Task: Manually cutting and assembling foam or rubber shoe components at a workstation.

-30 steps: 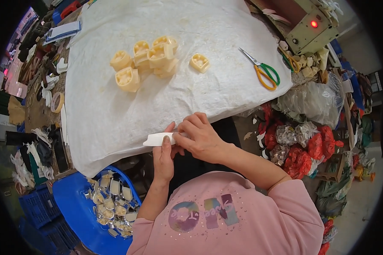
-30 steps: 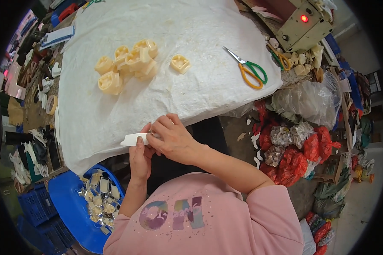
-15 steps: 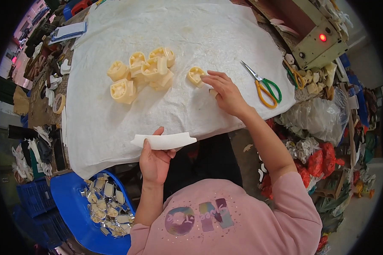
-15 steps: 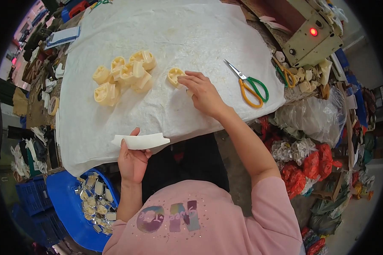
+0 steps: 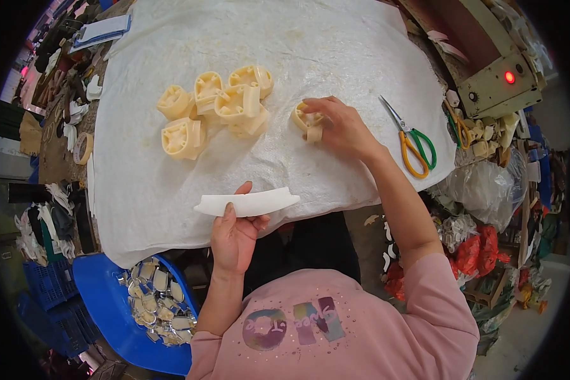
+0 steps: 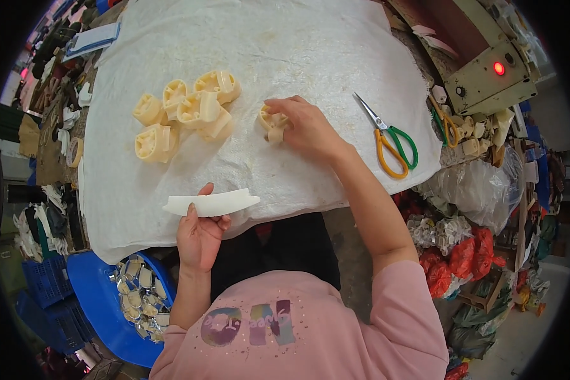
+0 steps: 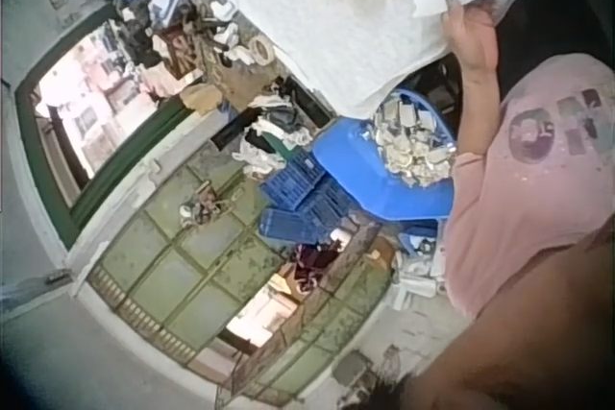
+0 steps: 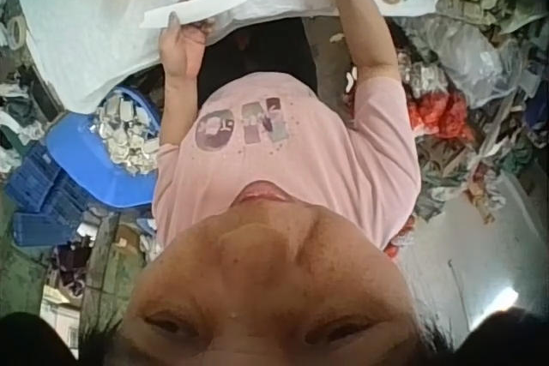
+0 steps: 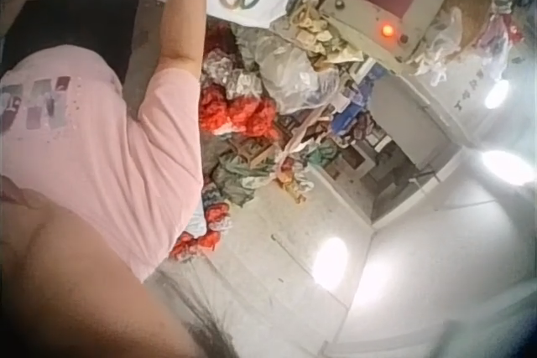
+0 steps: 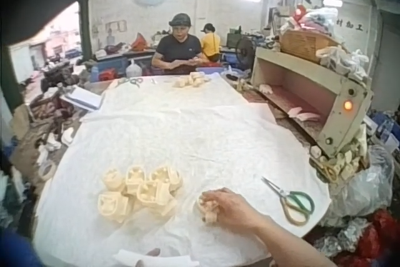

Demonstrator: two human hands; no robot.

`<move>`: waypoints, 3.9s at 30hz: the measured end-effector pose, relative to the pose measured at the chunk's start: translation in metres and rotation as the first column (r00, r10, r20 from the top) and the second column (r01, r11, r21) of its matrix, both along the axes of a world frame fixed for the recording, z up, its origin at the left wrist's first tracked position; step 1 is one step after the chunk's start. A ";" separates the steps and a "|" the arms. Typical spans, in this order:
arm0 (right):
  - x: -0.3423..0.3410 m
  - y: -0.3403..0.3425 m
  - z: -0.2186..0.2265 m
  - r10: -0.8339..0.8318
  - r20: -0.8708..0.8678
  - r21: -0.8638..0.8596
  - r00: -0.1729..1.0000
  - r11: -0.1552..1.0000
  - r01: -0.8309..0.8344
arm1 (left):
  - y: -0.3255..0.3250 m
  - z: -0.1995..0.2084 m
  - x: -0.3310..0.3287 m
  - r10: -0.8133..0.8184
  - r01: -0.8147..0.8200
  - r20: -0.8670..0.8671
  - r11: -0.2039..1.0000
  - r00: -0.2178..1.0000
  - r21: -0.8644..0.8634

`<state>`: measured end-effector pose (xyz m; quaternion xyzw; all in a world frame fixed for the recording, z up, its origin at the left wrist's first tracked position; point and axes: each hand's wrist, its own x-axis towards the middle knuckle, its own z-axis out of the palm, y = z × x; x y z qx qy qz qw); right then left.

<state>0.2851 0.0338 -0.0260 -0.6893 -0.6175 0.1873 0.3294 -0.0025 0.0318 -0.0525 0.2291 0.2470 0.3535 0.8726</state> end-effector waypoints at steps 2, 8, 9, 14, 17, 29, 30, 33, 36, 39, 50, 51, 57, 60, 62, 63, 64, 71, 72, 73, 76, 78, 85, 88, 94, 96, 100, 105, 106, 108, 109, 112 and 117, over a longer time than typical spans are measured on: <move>-0.007 -0.005 -0.011 0.015 0.101 0.156 0.995 0.987 -0.031 | 0.000 -0.001 0.000 -0.015 0.015 -0.002 1.000 1.000 0.013; -0.027 -0.002 -0.029 -0.204 0.059 0.355 0.977 0.919 0.171 | -0.005 0.005 0.006 0.043 -0.043 -0.110 0.999 0.993 0.007; -0.027 -0.001 -0.028 -0.246 -0.004 0.335 0.969 0.913 0.234 | -0.005 0.003 0.005 0.042 -0.042 -0.110 0.999 0.993 0.007; -0.005 -0.002 -0.016 -0.320 -0.760 0.098 0.566 0.804 0.586 | -0.007 -0.004 0.003 0.028 -0.007 -0.156 0.991 0.987 0.135; 0.010 -0.025 -0.006 -0.321 -0.739 0.092 0.592 0.823 0.560 | -0.006 -0.007 0.006 0.017 0.018 -0.186 0.982 0.982 0.186; -0.042 -0.062 0.021 -0.234 0.403 -0.080 0.885 0.954 0.289 | -0.008 -0.002 0.007 0.084 -0.067 -0.121 0.988 0.989 0.138; -0.043 -0.062 0.020 -0.235 0.404 -0.138 0.884 0.940 0.312 | -0.008 -0.002 0.006 0.090 -0.073 -0.123 0.988 0.988 0.138; -0.038 -0.079 0.012 -0.244 0.208 -0.098 0.947 0.958 0.268 | -0.009 -0.002 0.005 0.081 -0.066 -0.103 0.987 0.991 0.147; -0.035 -0.093 0.010 -0.111 -0.002 0.059 0.994 0.992 0.111 | -0.011 -0.002 0.004 0.081 -0.064 -0.109 0.987 0.991 0.150; -0.037 -0.100 0.010 -0.098 -0.061 0.059 0.993 0.993 0.101 | -0.013 -0.001 0.005 0.061 -0.047 -0.099 0.988 0.993 0.145; -0.051 -0.106 -0.016 -0.317 0.095 0.297 0.944 0.914 0.277 | -0.025 0.013 0.003 0.027 -0.014 -0.088 0.989 0.996 0.147; -0.050 -0.110 -0.014 -0.303 -0.041 0.258 0.952 0.917 0.303 | -0.026 0.015 0.002 0.046 -0.031 -0.098 0.989 0.994 0.148; -0.110 -0.127 0.032 0.054 -0.495 0.466 0.867 0.859 0.212 | -0.037 0.023 0.005 0.199 -0.164 -0.166 0.965 0.966 0.203; -0.125 -0.113 0.027 0.242 -0.331 0.617 0.912 0.787 0.015 | -0.041 0.033 0.010 0.187 -0.156 -0.119 0.962 0.975 0.225; -0.136 -0.106 0.019 0.258 -0.286 0.645 0.923 0.764 -0.014 | -0.044 0.041 0.010 0.112 -0.097 -0.062 0.974 0.992 0.205; -0.139 -0.104 0.012 0.257 -0.286 0.645 0.923 0.764 -0.013 | -0.046 0.046 0.009 0.041 -0.040 -0.003 0.981 0.999 0.189; -0.141 -0.102 0.007 0.223 -0.232 0.683 0.947 0.731 -0.005 | -0.047 0.051 0.009 0.028 -0.026 -0.008 0.986 1.000 0.167; -0.144 -0.098 0.008 0.215 -0.147 0.751 0.965 0.659 -0.033 | -0.051 0.058 0.005 -0.002 0.004 -0.008 0.976 1.000 0.219; -0.144 -0.098 0.007 0.217 -0.143 0.749 0.966 0.661 -0.037 | -0.052 0.059 0.004 -0.003 0.005 -0.008 0.973 1.000 0.230; -0.143 -0.098 0.007 0.216 -0.143 0.749 0.966 0.661 -0.037 | -0.052 0.059 0.004 -0.004 0.007 -0.009 0.971 1.000 0.241; -0.143 -0.100 0.007 0.218 -0.128 0.752 0.968 0.657 -0.049 | -0.053 0.058 0.004 -0.019 0.017 0.005 0.967 1.000 0.255; -0.142 -0.101 0.009 0.206 -0.141 0.734 0.968 0.679 -0.037 | -0.054 0.058 0.005 -0.016 0.016 -0.003 0.965 1.000 0.263; -0.139 -0.100 0.009 0.200 -0.150 0.729 0.968 0.684 -0.028 | -0.056 0.059 0.005 0.001 0.013 -0.041 0.945 0.999 0.328; -0.139 -0.101 0.010 0.187 -0.139 0.724 0.972 0.689 -0.029 | -0.057 0.059 0.005 0.009 0.013 -0.068 0.947 0.998 0.321; -0.138 -0.100 0.011 0.209 -0.153 0.718 0.966 0.695 -0.037 | -0.056 0.061 0.003 -0.012 0.025 -0.049 0.959 0.999 0.281; -0.138 -0.101 0.012 0.256 -0.200 0.703 0.946 0.710 -0.043 | -0.055 0.061 0.001 -0.022 0.029 -0.033 0.969 0.999 0.246; -0.138 -0.105 0.015 0.341 -0.386 0.649 0.857 0.761 -0.011 | -0.052 0.058 -0.002 -0.065 0.068 -0.026 0.984 0.998 0.163; -0.142 -0.110 0.017 0.373 -0.793 0.535 0.481 0.804 0.258 | -0.051 0.056 0.002 -0.008 0.007 0.023 0.999 1.000 0.037; -0.144 -0.110 0.014 0.378 -0.771 0.555 0.512 0.794 0.249 | -0.051 0.057 0.003 0.001 -0.002 0.008 0.999 1.000 0.054; -0.141 -0.104 0.017 0.349 -0.544 0.650 0.763 0.750 0.120 | -0.049 0.059 0.001 -0.002 0.003 -0.013 0.996 1.000 0.086; -0.139 -0.101 0.018 0.289 -0.249 0.699 0.924 0.715 -0.035 | -0.049 0.059 0.000 -0.007 0.011 -0.035 0.993 0.999 0.118; -0.142 -0.100 0.011 0.242 -0.173 0.724 0.955 0.689 -0.043 | -0.050 0.060 0.000 0.005 0.005 -0.065 0.989 0.998 0.151; -0.144 -0.099 0.011 0.237 -0.176 0.722 0.955 0.691 -0.038 | -0.053 0.061 0.000 0.020 -0.009 -0.061 0.985 0.998 0.175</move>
